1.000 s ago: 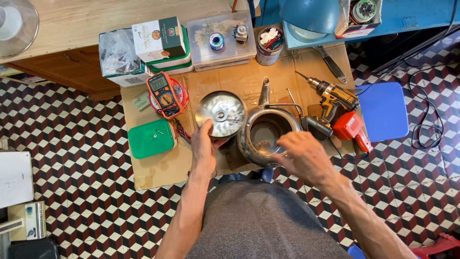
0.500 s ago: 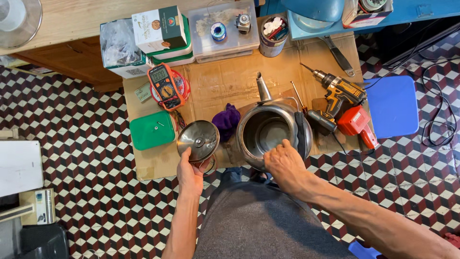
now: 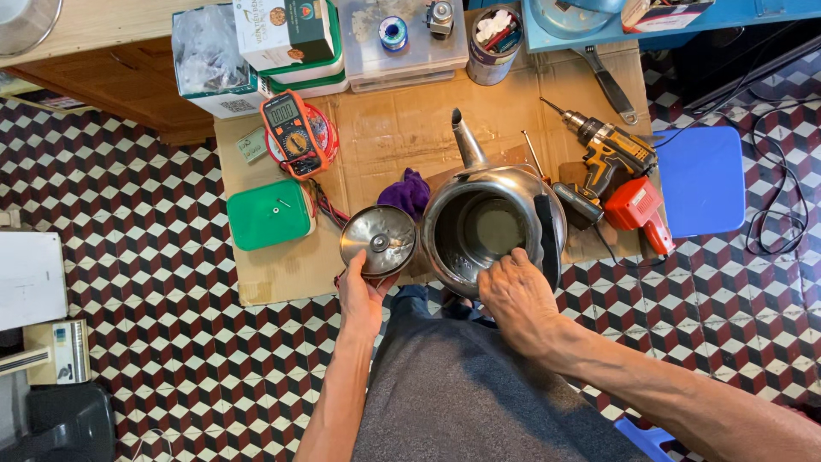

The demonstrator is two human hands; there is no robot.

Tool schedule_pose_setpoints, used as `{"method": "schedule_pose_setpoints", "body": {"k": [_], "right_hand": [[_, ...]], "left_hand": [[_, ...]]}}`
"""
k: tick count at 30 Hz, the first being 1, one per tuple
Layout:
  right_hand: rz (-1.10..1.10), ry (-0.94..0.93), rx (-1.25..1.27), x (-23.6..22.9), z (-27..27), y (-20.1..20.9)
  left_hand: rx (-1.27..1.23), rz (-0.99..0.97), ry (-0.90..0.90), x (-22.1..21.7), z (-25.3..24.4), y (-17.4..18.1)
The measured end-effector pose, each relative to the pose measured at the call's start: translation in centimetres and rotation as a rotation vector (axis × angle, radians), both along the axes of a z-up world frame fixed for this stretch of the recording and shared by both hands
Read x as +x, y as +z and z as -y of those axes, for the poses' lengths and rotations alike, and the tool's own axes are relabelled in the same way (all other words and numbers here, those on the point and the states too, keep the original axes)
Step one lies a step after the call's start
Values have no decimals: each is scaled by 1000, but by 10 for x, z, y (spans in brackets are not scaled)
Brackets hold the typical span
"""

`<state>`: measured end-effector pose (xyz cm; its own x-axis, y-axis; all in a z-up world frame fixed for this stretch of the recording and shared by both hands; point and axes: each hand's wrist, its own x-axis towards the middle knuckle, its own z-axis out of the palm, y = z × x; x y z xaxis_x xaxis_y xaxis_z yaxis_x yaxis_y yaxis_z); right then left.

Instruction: The person wipes a workbench with a purple cloth, then disassembles a stainless steel electric kettle using a cordless drill. They remove the base plate to expose the internal heating element and wiring, then use a multimeter to test the electrical connections.

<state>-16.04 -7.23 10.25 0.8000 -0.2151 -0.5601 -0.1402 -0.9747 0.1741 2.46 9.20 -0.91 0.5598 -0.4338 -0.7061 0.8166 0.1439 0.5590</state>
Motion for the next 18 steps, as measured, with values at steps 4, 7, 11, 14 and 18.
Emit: {"method": "schedule_pose_setpoints", "body": {"k": [4, 7, 11, 14, 18], "right_hand": [[48, -51, 68, -5, 4, 5], [102, -121, 102, -11, 10, 12], [105, -280, 144, -12, 12, 15], [46, -327, 156, -10, 12, 15], [-18, -383, 152, -3, 6, 12]], "left_hand": [[-16, 11, 3, 5, 0, -14], [-6, 34, 17, 9, 0, -25], [28, 49, 33, 20, 3, -28], [-13, 127, 9, 28, 8, -24], [-42, 169, -51, 38, 9, -11]]}}
